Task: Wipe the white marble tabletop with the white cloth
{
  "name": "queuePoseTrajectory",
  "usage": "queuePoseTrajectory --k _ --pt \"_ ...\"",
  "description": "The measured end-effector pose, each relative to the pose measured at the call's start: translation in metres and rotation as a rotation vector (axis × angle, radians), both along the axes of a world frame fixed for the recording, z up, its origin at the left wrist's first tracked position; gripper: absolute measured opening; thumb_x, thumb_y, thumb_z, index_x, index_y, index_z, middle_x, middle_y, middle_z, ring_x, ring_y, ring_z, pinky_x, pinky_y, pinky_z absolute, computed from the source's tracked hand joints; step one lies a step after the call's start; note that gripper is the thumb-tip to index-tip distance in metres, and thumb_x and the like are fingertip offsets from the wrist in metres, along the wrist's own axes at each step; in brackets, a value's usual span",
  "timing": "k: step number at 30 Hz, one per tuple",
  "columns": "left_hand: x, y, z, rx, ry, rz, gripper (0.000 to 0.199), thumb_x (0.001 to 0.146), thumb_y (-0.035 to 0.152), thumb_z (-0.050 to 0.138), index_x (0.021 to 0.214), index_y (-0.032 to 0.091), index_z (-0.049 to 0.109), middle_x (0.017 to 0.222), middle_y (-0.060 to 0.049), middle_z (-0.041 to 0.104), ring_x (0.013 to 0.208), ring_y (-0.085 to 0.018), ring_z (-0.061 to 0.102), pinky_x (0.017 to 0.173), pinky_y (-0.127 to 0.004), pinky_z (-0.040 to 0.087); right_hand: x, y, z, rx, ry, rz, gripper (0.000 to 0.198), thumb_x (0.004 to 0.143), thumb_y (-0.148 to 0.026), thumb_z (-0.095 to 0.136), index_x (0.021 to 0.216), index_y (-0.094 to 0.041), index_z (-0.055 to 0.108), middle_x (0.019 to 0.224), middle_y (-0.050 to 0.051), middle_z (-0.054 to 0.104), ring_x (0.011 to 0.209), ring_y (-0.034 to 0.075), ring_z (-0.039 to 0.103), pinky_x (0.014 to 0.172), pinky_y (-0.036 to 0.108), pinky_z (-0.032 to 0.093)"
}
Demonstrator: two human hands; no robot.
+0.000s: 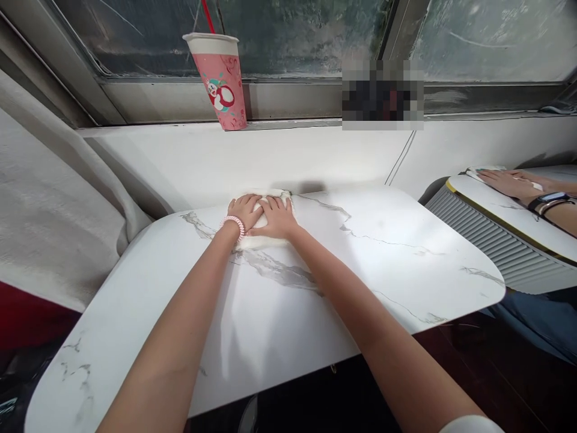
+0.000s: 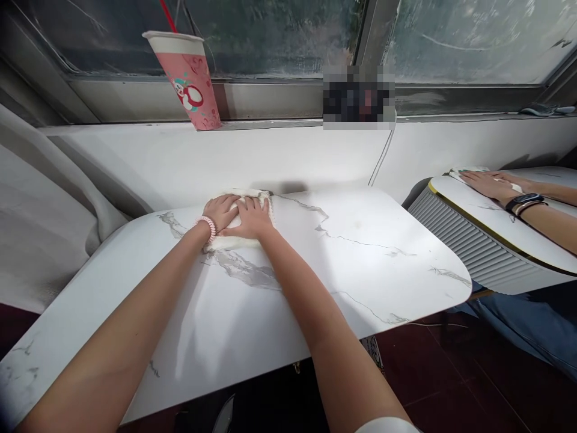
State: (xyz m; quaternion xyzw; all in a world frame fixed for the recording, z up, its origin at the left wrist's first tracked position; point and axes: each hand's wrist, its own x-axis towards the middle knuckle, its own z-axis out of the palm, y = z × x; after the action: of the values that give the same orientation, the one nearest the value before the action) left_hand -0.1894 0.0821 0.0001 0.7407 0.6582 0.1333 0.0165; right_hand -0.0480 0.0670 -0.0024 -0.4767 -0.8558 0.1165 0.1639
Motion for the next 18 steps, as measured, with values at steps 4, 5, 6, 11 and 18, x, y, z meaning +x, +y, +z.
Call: queuePoseTrajectory --k 4,5,6,11,18 --pt "0.003 -0.021 0.000 0.004 0.008 0.005 0.052 0.090 0.037 0.031 0.137 0.024 0.049 0.148 -0.007 0.047 0.139 -0.024 0.037 0.116 -0.048 0.024 0.004 -0.019 0.001 0.013 -0.022 0.007 0.096 0.076 -0.073 0.056 0.148 -0.015 0.032 0.157 0.017 0.025 0.146 0.033 0.015 0.117 0.059 0.002" --pt "0.004 -0.027 0.001 -0.005 0.017 0.003 0.052 0.091 0.037 0.030 0.138 0.024 0.049 0.148 -0.007 0.047 0.140 -0.024 0.037 0.116 -0.049 0.023 0.005 -0.026 0.002 0.012 -0.025 0.008 0.097 0.076 -0.073 0.056 0.148 -0.015 0.031 0.157 0.016 0.025 0.146 0.033 0.016 0.117 0.059 0.002" --pt "0.006 -0.034 0.002 -0.017 0.031 0.001 0.052 0.092 0.037 0.029 0.139 0.023 0.048 0.149 -0.008 0.046 0.140 -0.024 0.036 0.116 -0.050 0.023 0.006 -0.033 0.002 0.011 -0.025 0.008 0.097 0.076 -0.073 0.057 0.149 -0.014 0.031 0.157 0.016 0.025 0.145 0.034 0.016 0.117 0.059 0.002" --pt "0.008 -0.082 0.007 -0.046 0.085 -0.040 0.054 0.093 0.034 0.028 0.142 0.019 0.045 0.150 -0.010 0.044 0.141 -0.024 0.036 0.117 -0.051 0.023 0.004 -0.081 0.002 0.045 0.009 -0.018 0.100 0.076 -0.076 0.054 0.147 -0.010 0.033 0.155 0.021 0.028 0.144 0.036 0.020 0.116 0.061 0.004" --pt "-0.031 -0.189 -0.008 0.065 0.068 -0.050 0.055 0.092 0.033 0.026 0.141 0.022 0.047 0.142 -0.012 0.053 0.137 -0.027 0.041 0.114 -0.055 0.027 -0.016 -0.178 0.002 0.068 0.073 0.085 0.106 0.071 -0.077 0.060 0.145 -0.006 0.034 0.153 0.024 0.029 0.142 0.040 0.024 0.116 0.065 0.005"
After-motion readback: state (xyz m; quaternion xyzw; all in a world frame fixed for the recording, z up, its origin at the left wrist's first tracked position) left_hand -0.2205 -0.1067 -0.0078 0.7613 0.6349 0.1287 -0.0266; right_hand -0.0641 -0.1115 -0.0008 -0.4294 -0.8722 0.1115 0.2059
